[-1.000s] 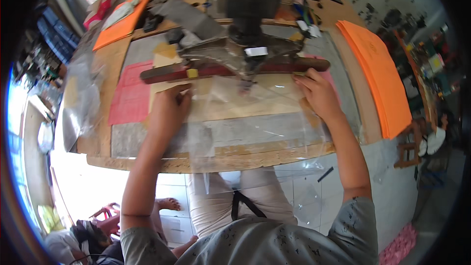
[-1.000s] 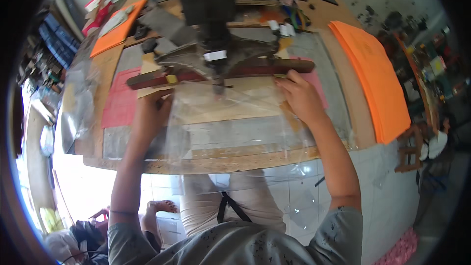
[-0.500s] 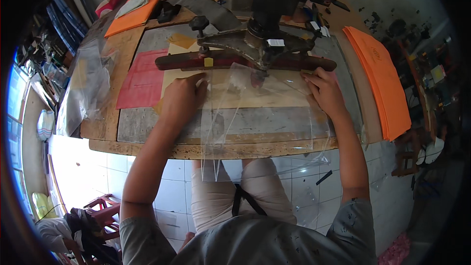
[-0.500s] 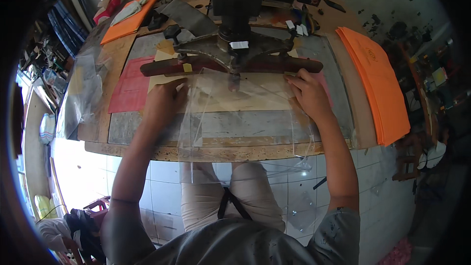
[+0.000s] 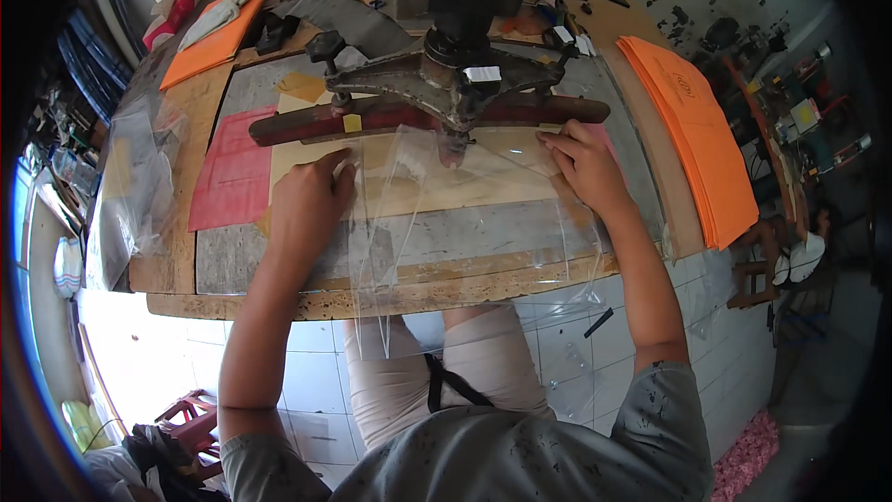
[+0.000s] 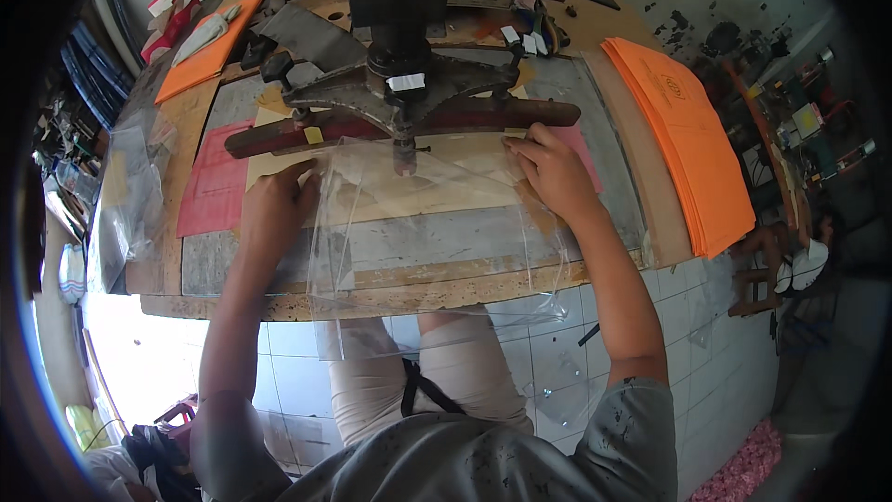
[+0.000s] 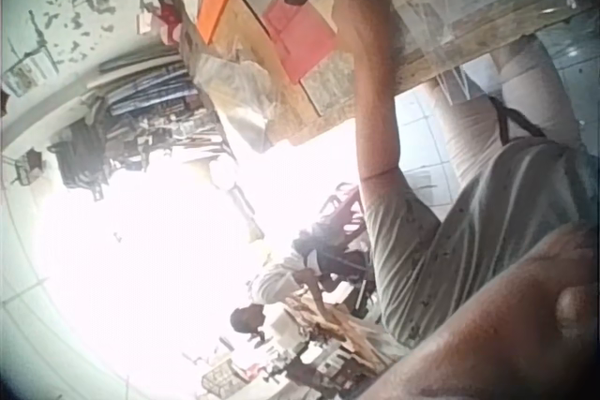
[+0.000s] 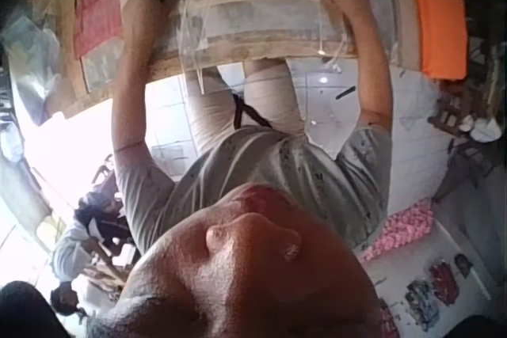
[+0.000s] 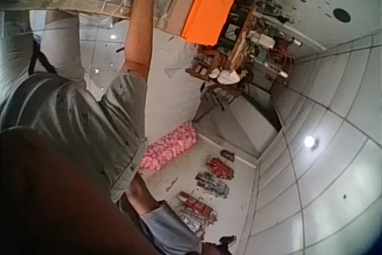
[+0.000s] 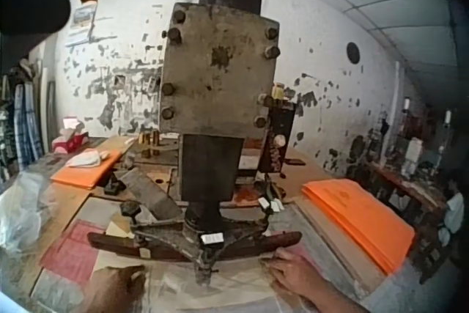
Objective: The person aligns a plastic sheet on a wooden board beneath a heat press by hand, lowers the press mechanism, and then handles the resulting film.
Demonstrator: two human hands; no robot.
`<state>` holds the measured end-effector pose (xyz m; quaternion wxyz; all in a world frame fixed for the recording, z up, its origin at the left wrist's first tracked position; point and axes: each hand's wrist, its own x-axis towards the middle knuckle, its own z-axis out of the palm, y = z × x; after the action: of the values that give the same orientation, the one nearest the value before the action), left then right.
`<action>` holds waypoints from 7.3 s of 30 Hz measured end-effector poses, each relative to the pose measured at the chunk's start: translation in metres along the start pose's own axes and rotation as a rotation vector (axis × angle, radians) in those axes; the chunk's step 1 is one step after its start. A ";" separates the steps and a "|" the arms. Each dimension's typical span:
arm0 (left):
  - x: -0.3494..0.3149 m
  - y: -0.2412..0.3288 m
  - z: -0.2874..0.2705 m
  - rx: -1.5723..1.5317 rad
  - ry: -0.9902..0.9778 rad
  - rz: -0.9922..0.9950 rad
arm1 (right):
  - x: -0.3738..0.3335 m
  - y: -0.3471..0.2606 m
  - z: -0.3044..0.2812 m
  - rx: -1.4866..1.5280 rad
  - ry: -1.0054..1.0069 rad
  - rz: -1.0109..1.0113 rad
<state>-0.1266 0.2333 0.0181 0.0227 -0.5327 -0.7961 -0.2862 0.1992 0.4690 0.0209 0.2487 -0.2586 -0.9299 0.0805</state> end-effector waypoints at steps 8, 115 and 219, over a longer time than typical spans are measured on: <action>0.000 0.000 -0.001 0.007 -0.003 0.001 | 0.000 0.001 0.001 0.008 0.011 -0.035; -0.205 -0.065 0.079 0.223 0.741 0.027 | -0.222 -0.010 0.106 -0.255 0.819 0.293; -0.216 -0.057 0.069 0.173 0.742 -0.020 | -0.140 -0.050 -0.025 0.229 0.405 0.332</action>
<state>-0.0643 0.0704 -0.1380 0.3516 -0.3812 -0.7600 -0.3917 0.2939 0.3538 -0.0021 0.4405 -0.3886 -0.7910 0.1711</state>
